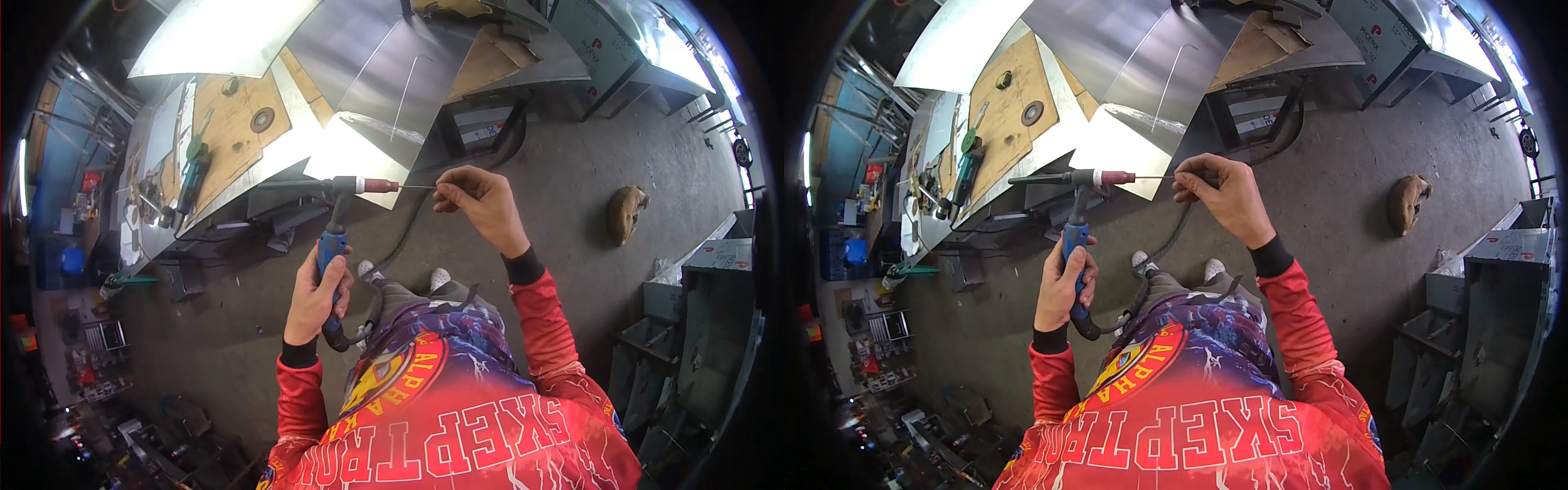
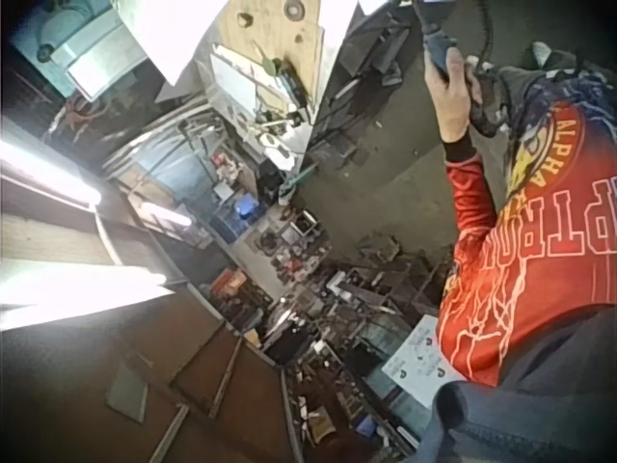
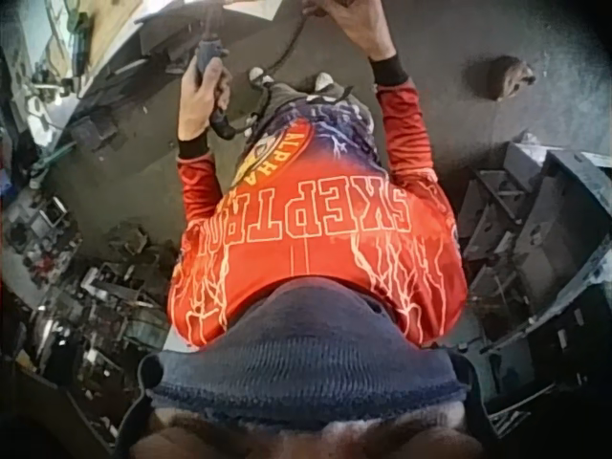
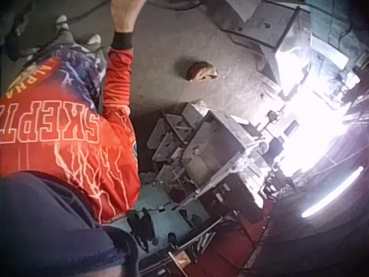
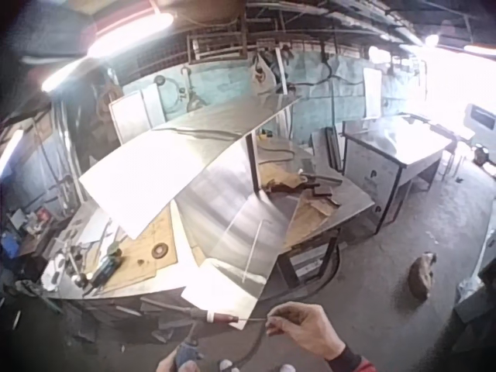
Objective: Grinding, fitting, and TIG welding stainless steel sheets to fabricate a component.
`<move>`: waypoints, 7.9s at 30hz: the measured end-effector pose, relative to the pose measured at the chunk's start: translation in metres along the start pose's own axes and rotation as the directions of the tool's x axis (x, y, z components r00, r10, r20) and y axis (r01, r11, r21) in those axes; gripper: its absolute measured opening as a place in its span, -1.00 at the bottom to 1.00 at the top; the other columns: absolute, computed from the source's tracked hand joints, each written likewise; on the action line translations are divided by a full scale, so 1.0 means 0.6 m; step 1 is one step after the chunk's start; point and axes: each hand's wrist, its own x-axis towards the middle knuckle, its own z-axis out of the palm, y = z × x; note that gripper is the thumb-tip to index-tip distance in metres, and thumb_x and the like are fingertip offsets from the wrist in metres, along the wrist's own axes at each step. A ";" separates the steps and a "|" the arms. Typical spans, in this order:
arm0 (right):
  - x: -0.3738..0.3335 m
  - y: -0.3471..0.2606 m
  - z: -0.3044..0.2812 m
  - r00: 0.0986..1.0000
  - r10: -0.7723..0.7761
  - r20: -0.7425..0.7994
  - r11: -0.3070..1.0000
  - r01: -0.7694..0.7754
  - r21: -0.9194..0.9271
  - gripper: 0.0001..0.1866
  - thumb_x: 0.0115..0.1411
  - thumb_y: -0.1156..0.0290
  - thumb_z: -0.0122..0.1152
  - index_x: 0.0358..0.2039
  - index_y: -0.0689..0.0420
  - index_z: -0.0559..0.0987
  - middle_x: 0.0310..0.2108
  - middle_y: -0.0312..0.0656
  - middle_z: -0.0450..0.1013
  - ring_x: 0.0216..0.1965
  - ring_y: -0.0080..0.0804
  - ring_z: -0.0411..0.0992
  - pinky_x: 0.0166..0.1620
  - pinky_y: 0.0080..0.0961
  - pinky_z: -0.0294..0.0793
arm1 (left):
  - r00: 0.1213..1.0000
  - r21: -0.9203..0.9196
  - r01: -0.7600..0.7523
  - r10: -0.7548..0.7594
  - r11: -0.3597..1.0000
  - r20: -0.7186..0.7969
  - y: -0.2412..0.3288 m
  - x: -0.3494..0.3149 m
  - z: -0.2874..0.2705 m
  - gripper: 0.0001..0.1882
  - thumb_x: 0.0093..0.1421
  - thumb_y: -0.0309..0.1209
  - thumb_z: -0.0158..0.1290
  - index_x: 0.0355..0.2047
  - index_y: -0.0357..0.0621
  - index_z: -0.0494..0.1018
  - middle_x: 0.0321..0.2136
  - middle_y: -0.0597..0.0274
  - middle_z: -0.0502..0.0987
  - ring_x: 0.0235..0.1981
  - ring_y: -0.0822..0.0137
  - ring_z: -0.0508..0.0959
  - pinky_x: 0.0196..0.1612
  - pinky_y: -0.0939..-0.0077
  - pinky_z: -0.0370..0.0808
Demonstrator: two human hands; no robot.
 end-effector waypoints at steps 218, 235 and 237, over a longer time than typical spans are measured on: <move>0.357 0.420 0.275 -0.165 -0.417 -0.894 0.906 -0.163 -0.392 -0.75 0.38 0.30 0.08 -0.01 0.05 0.60 -0.08 -0.12 0.56 -0.12 -0.09 0.57 -0.09 -0.25 0.58 | 0.629 0.563 -0.705 0.012 0.432 0.778 -0.006 0.696 -0.122 -0.37 0.26 -0.33 0.13 0.26 -0.33 0.21 -0.31 -0.06 0.62 -0.33 0.14 0.65 -0.17 0.26 0.54; 0.345 0.457 0.271 0.315 -0.306 -0.898 0.168 -0.911 -0.377 -0.82 0.34 0.37 0.06 -0.22 0.16 0.60 -0.22 -0.12 0.51 -0.33 -0.29 0.56 -0.27 -0.31 0.55 | 0.534 0.469 -0.787 0.061 0.402 0.843 -0.022 0.721 -0.121 -0.30 0.11 -0.50 0.15 0.27 -0.30 0.18 -0.22 -0.09 0.54 -0.45 0.19 0.63 -0.33 0.29 0.57; 0.352 0.418 0.278 -0.164 -0.387 -0.907 0.922 -0.080 -0.379 -0.76 0.34 0.36 0.11 -0.05 0.12 0.62 -0.09 -0.12 0.56 -0.13 -0.15 0.58 -0.11 -0.31 0.58 | 0.615 0.543 -0.711 0.019 0.447 0.789 -0.011 0.700 -0.122 -0.35 0.21 -0.38 0.14 0.25 -0.32 0.20 -0.31 -0.07 0.59 -0.43 0.16 0.64 -0.30 0.28 0.56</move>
